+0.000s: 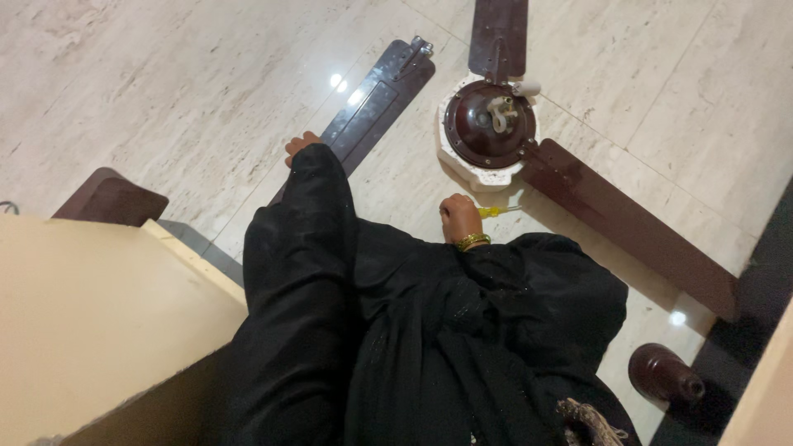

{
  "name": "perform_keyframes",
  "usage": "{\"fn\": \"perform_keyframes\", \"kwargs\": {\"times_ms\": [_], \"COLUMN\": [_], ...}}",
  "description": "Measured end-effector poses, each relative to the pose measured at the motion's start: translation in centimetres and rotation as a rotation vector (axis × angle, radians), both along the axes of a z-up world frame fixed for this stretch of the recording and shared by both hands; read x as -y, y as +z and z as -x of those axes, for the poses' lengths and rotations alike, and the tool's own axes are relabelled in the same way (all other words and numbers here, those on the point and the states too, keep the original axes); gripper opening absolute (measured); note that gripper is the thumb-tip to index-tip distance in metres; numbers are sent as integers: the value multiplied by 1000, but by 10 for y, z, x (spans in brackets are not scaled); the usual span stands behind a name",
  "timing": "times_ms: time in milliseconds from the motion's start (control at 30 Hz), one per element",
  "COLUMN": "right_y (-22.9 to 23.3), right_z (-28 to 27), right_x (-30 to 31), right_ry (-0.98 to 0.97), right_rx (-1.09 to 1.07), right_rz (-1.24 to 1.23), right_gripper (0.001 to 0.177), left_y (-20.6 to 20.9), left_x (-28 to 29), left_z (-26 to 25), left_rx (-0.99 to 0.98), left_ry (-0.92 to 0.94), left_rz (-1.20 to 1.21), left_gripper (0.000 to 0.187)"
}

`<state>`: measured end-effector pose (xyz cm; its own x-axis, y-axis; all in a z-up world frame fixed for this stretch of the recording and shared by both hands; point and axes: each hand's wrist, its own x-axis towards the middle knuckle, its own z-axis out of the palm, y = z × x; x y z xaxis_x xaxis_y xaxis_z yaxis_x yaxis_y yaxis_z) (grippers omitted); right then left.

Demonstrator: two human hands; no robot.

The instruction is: The person attaches a fan blade to the ceiling fan motor housing using a screwdriver. They align the blade, insert a screw, and tighten it to secure the blade in place.

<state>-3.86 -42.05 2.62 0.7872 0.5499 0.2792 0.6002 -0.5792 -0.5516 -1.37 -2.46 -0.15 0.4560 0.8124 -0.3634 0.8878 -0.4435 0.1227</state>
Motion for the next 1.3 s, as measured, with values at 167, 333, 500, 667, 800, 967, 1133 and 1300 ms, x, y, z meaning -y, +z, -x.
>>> {"fn": "perform_keyframes", "kwargs": {"times_ms": [167,333,500,667,800,967,1133,1300], "right_y": [-2,4,10,2,-6,-11,-21,-27], "right_z": [0,2,7,5,-1,-6,-14,-18], "right_x": [1,3,5,4,9,11,17,25], "right_ry": [-2,-20,-59,-176,-247,-310,-340,-340], "right_rx": [-31,-54,-74,-254,-370,-532,-946,-1260], "right_rz": [-10,-30,-76,-187,-227,-234,-595,-955], "right_gripper": [10,14,14,14,15,14,17,17], "left_y": [-16,-16,-15,11,49,56,19,21], "left_x": [-5,-20,-17,-9,2,-10,-32,-31], "left_z": [-6,-8,-5,-1,12,16,0,4], "left_rx": [60,52,48,14,-85,-69,144,432], "left_ry": [20,25,30,22,-37,-52,-63,-35], "left_rz": [-32,71,21,-18,82,245,387,342], "left_gripper": [35,34,32,33,65,94,90,86]}}
